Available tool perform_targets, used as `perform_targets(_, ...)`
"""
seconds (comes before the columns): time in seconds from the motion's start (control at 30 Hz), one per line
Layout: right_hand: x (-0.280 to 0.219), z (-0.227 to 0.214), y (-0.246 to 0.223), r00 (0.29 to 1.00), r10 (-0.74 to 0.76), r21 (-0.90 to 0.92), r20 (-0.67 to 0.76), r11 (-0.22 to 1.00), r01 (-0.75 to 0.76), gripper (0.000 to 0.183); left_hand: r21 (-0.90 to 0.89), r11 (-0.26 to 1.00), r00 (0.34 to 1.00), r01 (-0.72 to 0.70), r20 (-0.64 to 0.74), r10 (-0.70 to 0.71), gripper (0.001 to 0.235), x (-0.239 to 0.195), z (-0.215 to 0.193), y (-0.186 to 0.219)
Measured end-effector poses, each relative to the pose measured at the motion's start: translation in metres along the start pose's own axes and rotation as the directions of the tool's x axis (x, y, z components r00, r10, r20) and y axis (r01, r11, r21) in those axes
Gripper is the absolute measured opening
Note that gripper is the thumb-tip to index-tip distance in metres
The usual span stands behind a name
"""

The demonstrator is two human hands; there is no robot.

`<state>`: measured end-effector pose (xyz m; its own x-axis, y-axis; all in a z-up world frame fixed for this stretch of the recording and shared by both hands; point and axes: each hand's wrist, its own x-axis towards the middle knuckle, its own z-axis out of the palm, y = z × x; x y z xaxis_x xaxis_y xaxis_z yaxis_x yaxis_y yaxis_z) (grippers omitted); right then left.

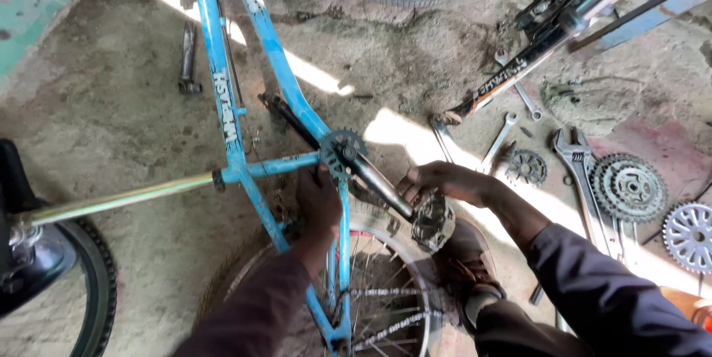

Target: The person is repairing a bicycle by removing the crank arm and chainring assembly from the bottom bracket. They use a wrench to loosen the bolts and then remove the components by hand.

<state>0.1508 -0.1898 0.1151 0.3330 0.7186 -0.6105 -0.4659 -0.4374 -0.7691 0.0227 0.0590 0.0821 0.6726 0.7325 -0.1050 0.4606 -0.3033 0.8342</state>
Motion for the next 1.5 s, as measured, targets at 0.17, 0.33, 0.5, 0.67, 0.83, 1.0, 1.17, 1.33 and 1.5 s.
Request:
perform_targets(0.17, -0.007, -0.032, 0.13, 0.954, 0.204, 0.224, -0.219, 0.962, -0.154, 0.043, 0.047, 0.991, 0.87, -0.124, 0.486, 0.086, 0.022, -0.005, -0.076, 0.053)
perform_targets(0.33, 0.005, -0.018, 0.151, 0.947, 0.216, 0.351, -0.236, 0.928, -0.124, 0.055, 0.092, 0.823, 0.628, -0.56, 0.695, 0.35, 0.017, -0.04, -0.104, 0.063)
perform_targets(0.5, 0.039, -0.031, 0.128, 0.945, 0.149, 0.476, -0.292, 0.879, 0.008, 0.048, 0.358, 0.767, 0.765, -0.533, 0.59, 0.257, 0.027, 0.011, -0.065, 0.013)
perform_targets(0.67, 0.05, -0.031, 0.105, 0.97, 0.151, 0.316, -0.191, 0.945, -0.085, 0.058, 0.144, 0.861, 0.737, -0.488, 0.598, 0.317, 0.032, 0.088, -0.053, 0.007)
perform_targets(0.83, 0.081, -0.045, 0.135, 0.97, 0.135, 0.389, -0.201, 0.92, -0.047, 0.04, 0.07, 0.931, 0.766, -0.358, 0.592, 0.25, 0.03, 0.09, -0.051, 0.016)
perform_targets(1.0, 0.078, -0.051, 0.15, 0.969, 0.118, 0.36, -0.218, 0.932, -0.032, 0.039, 0.111, 0.933, 0.775, -0.341, 0.596, 0.212, 0.028, 0.094, -0.051, 0.018)
perform_targets(1.17, 0.102, -0.07, 0.181, 0.974, 0.104, 0.342, -0.203, 0.939, -0.029, 0.035, 0.135, 0.935, 0.787, -0.327, 0.588, 0.19, 0.028, 0.098, -0.048, 0.015)
perform_targets(1.33, 0.104, -0.058, 0.173, 0.974, 0.087, 0.356, -0.207, 0.934, -0.008, 0.036, 0.063, 0.962, 0.766, -0.264, 0.621, 0.17, 0.029, 0.094, -0.059, 0.028)
perform_targets(1.5, 0.109, -0.055, 0.178, 0.974, 0.089, 0.348, -0.209, 0.938, -0.012, 0.038, 0.087, 0.96, 0.774, -0.265, 0.613, 0.158, 0.026, 0.092, -0.058, 0.035)
